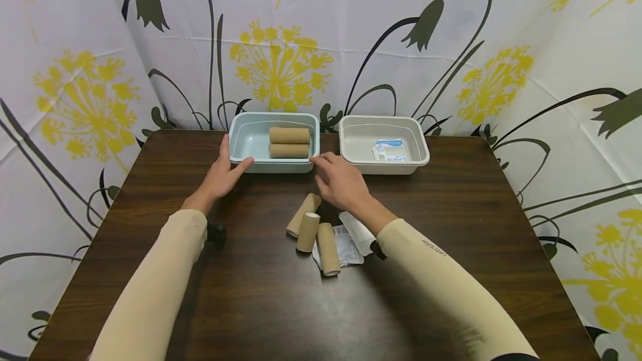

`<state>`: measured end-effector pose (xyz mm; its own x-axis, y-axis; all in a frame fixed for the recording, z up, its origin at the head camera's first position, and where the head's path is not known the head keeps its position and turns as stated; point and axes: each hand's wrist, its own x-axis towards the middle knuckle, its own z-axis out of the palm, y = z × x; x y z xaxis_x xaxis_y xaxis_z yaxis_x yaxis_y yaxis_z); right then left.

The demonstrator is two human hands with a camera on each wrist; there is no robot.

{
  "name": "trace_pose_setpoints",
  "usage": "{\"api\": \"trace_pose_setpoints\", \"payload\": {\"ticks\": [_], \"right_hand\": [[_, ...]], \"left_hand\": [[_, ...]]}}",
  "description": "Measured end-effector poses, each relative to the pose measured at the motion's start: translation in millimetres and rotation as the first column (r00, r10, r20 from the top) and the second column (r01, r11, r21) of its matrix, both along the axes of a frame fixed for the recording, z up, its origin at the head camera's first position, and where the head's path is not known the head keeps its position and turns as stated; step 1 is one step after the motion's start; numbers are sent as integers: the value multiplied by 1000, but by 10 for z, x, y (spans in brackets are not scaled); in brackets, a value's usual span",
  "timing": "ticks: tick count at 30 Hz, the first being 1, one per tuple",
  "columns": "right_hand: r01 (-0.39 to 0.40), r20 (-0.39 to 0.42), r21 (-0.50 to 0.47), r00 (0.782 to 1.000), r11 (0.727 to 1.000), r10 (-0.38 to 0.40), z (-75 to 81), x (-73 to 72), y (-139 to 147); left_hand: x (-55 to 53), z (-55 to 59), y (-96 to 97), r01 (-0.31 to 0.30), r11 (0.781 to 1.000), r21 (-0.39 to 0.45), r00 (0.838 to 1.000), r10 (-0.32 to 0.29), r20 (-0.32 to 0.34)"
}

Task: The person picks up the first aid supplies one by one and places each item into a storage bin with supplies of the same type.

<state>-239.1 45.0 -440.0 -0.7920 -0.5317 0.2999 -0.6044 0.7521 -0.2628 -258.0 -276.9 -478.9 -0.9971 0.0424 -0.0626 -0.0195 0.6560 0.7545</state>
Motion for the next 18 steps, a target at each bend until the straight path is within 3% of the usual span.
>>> {"api": "trace_pose_setpoints", "payload": {"ticks": [5,14,18], "right_hand": [[-31,131,-17,991,999,33,-9,236,208],[-181,207,-46,960,982,187,-93,702,359],[-121,254,-37,959,992,126,-122,935,387]], "left_hand": [[-1,6,14,2,1000,-12,1000,-2,-7],[24,8,12,1,1000,-9,1000,-1,9],[14,9,17,1,1000,2,1000,-1,10]]}}
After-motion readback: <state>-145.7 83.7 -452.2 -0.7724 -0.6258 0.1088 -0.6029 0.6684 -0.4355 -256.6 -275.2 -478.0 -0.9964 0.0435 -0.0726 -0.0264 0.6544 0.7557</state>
